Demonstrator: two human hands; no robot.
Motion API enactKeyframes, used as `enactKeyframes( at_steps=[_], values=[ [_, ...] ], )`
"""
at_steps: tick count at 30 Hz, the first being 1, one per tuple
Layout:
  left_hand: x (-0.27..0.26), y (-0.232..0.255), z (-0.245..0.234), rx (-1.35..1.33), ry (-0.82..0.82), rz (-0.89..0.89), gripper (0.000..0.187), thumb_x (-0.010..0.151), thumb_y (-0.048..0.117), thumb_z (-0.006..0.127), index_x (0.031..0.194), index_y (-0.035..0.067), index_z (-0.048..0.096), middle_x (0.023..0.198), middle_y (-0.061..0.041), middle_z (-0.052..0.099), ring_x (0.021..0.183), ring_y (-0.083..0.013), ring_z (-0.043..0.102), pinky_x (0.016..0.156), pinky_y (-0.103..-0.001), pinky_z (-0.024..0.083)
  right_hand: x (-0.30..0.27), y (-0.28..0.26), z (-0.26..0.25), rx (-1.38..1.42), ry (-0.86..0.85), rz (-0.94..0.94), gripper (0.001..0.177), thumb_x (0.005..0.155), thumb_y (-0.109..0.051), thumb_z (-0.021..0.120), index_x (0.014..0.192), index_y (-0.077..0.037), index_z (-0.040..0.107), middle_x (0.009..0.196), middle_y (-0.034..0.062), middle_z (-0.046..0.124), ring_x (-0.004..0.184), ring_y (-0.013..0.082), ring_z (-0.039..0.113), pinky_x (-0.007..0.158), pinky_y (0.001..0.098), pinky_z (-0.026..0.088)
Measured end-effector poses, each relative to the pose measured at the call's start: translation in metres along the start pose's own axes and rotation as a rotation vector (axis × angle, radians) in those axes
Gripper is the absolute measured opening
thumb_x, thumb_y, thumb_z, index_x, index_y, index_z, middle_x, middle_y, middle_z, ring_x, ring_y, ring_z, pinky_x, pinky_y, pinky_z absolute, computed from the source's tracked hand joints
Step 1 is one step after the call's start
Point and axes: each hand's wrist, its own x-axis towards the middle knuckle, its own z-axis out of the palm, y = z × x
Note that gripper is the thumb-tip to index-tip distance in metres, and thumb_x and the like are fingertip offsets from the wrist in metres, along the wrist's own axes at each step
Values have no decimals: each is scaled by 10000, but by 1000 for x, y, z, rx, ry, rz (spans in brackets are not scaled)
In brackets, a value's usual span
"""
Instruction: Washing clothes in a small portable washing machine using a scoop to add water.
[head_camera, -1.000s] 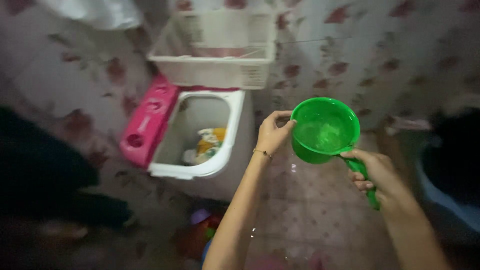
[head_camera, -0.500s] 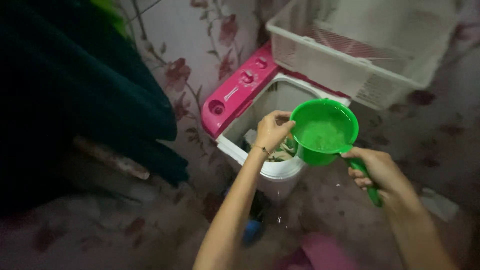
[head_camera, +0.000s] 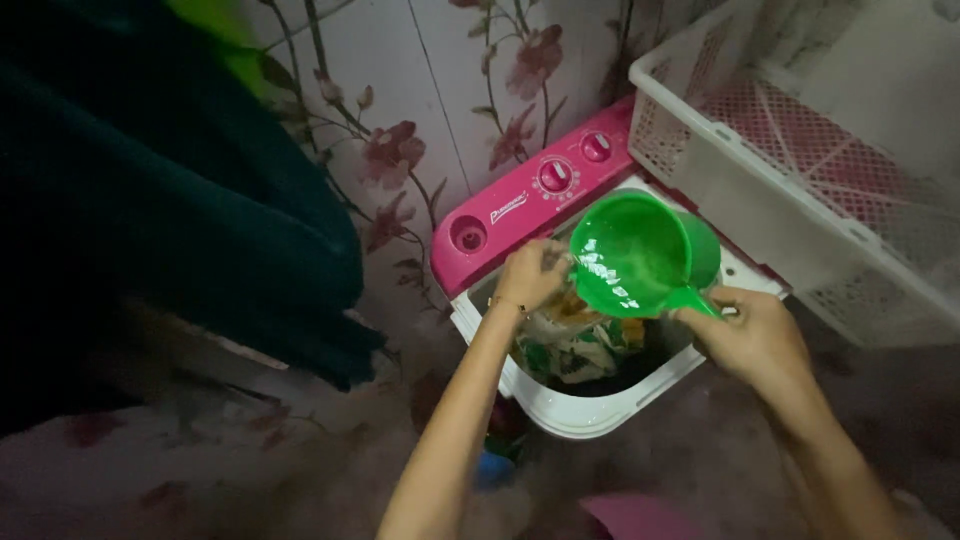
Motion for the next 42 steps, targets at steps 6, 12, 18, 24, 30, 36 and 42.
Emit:
enactKeyframes(
  at_steps=[6,12,18,24,30,36,42],
  values=[
    [33,-23,16,84,23,7,332,879,301,725,1107,62,756,1095,-181,736,1021,-318,722,918,-405,550,36,-2,4,-183,188,-274,576,727,-414,872,1156,-44,771,797,157,744,732,294,760,688,430,577],
    [46,-25,19,28,135,98,307,899,275,749,1118,59,732,1087,-179,732,1019,-322,717,900,-409,558,40,-14,2,-310,271,-420,507,765,-475,813,1152,-149,783,756,173,736,759,354,730,718,480,571],
    [59,-39,25,-108,257,101,287,870,131,709,1143,44,690,1068,-157,756,1004,-258,753,873,-352,577,27,-30,-7,-507,309,-495,417,775,-471,826,1107,-220,796,763,158,733,752,333,724,710,461,570],
    [46,14,-14,-334,280,128,237,939,65,663,1175,45,684,1003,-74,770,925,-146,703,819,-292,547,7,-43,-15,-644,387,-704,266,816,-375,818,986,-177,762,903,42,739,812,279,722,691,429,564],
    [21,30,-21,-353,365,76,183,917,157,762,1028,16,730,945,-63,772,884,-124,712,812,-283,550,5,-23,5,-298,400,-583,392,778,-307,825,1128,-143,755,763,146,727,666,297,690,607,421,523],
    [-16,20,13,-670,319,160,256,972,194,707,1121,-10,748,1042,-44,777,958,-97,705,895,-263,552,-1,30,25,333,-7,-215,194,816,-205,788,855,-16,769,624,125,734,464,180,584,450,345,438],
    [-88,44,26,-680,272,118,283,991,215,687,1146,-13,748,1068,-46,772,981,-85,684,907,-255,546,-72,76,24,488,-11,-203,168,812,-161,780,813,3,747,620,86,717,438,125,549,414,299,427]
  ],
)
